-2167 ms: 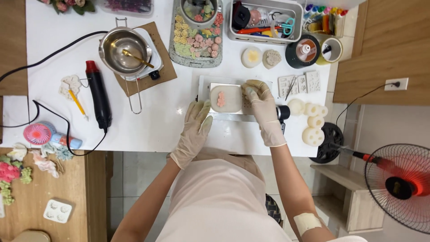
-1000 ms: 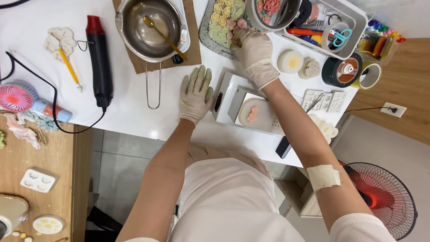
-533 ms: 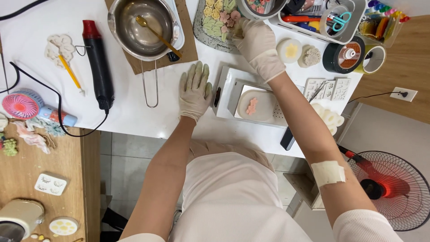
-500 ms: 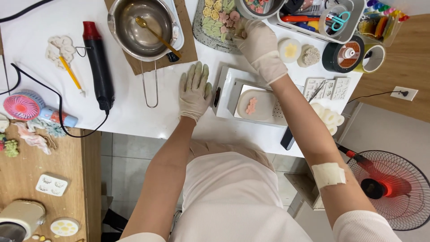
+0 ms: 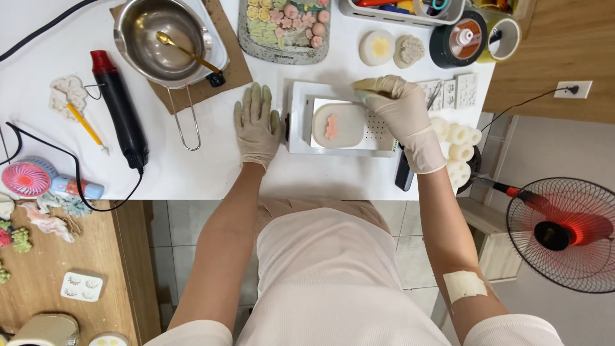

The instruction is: The recorder is seen decorating a candle with wax flower ornaments.

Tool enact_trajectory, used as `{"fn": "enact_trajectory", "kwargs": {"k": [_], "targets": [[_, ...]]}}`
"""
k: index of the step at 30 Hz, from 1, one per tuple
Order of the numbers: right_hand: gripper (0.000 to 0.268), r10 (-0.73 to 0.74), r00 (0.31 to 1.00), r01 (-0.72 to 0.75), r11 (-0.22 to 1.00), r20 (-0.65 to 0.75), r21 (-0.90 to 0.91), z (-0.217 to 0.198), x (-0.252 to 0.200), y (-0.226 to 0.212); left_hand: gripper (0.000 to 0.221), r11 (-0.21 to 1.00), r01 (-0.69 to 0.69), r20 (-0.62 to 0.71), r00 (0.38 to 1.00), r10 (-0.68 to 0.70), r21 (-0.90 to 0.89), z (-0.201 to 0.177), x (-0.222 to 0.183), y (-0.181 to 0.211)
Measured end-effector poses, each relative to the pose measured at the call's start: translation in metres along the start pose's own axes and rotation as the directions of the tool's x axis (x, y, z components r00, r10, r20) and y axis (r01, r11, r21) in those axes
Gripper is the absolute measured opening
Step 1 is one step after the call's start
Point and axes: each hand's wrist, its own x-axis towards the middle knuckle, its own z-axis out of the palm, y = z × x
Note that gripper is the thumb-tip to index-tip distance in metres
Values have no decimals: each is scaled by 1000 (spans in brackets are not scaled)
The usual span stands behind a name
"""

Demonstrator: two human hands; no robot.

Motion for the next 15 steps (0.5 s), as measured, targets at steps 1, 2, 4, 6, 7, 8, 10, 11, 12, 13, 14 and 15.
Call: {"fn": "enact_trajectory", "kwargs": {"k": [1, 2, 4, 6, 7, 8, 10, 11, 12, 13, 14, 15], "targets": [[20, 0, 1000, 0, 1000, -8, 3, -1, -4, 1, 62, 1000, -9, 0, 1000, 9, 1, 1, 0, 0], [26, 29, 999, -30, 999, 15, 21, -2, -9, 3, 62, 1000, -24, -19, 1000, 25, 11, 2, -1, -1], [32, 56, 998, -57, 998, 32, 41, -3, -16, 5, 62, 999, -47, -40, 998, 47, 22, 3, -1, 0], [15, 38, 997, -44, 995, 67, 92, -2, -20, 6, 61, 999, -44, -37, 998, 45, 30, 3, -2, 0], [15, 37, 997, -43, 995, 64, 95, -2, -20, 8, 61, 998, -49, -38, 998, 50, 32, 3, -2, 0], [15, 86, 993, -91, 995, 85, 49, -2, -21, 9, 61, 999, -43, -33, 998, 44, 28, 3, -2, 1], [16, 135, 986, -136, 991, 102, 4, -2, -21, 10, 60, 999, -40, -30, 999, 41, 24, 4, -2, 1], [21, 28, 995, -18, 995, 96, -101, -2, -21, 10, 60, 999, -35, -28, 999, 36, 22, 5, -2, 1], [26, -80, 991, 100, 974, 103, -204, -2, -21, 10, 60, 999, -28, -25, 999, 29, 20, 6, -2, 0], [26, -82, 991, 101, 974, 103, -203, -1, -19, 10, 60, 999, -29, -27, 999, 30, 22, 6, -3, 0], [28, -162, 977, 193, 948, 136, -253, 1, -17, 11, 60, 999, -33, -26, 999, 33, 23, 6, -3, 0], [30, -239, 955, 283, 912, 174, -299, 2, -15, 11, 60, 999, -37, -26, 999, 37, 25, 6, -3, 0]]}}
